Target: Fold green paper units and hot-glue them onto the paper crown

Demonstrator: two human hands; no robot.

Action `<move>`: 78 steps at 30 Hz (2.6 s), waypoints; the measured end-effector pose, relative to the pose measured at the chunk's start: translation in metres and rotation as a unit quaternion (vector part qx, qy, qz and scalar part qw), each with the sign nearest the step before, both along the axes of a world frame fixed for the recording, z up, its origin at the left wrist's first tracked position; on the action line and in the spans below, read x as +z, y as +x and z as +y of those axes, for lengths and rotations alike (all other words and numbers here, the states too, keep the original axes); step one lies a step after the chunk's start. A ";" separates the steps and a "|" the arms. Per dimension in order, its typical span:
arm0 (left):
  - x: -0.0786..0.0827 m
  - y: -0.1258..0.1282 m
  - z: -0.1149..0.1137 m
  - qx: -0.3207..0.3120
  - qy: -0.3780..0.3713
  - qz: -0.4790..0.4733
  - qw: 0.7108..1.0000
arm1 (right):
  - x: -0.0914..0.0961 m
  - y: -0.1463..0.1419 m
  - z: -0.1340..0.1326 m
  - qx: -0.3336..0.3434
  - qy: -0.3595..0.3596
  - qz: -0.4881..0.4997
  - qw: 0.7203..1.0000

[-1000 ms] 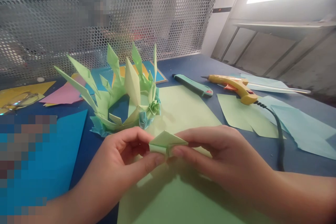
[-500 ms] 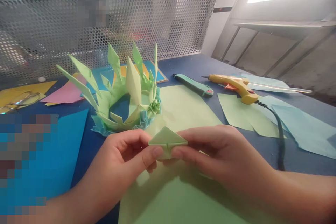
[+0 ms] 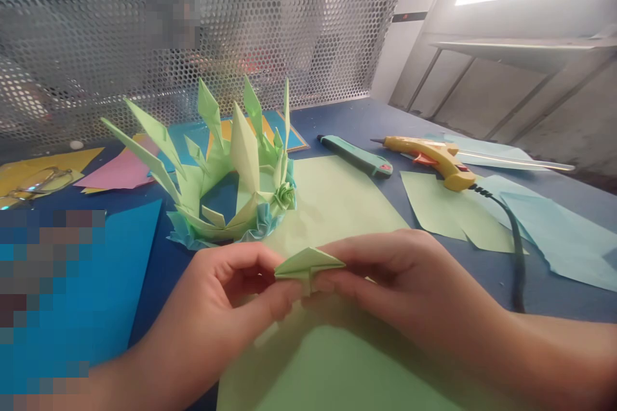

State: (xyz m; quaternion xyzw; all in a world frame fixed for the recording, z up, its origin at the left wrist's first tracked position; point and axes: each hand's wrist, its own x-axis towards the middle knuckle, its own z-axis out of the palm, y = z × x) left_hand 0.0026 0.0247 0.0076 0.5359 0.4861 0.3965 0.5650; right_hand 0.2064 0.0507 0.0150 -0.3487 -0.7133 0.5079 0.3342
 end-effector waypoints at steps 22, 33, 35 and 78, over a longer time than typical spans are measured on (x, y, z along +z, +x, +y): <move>-0.001 -0.003 -0.004 -0.023 0.007 0.075 0.997 | -0.007 0.000 -0.003 0.002 -0.116 -0.067 0.991; 0.003 0.003 -0.013 0.007 -0.060 0.046 0.997 | -0.005 0.002 -0.005 0.002 -0.190 -0.046 0.981; 0.004 0.005 -0.013 0.013 -0.075 0.037 0.996 | -0.006 0.002 -0.006 0.007 -0.201 -0.035 0.979; 0.002 -0.004 -0.002 0.079 0.112 0.070 0.988 | 0.001 -0.001 -0.005 -0.064 0.170 -0.071 0.981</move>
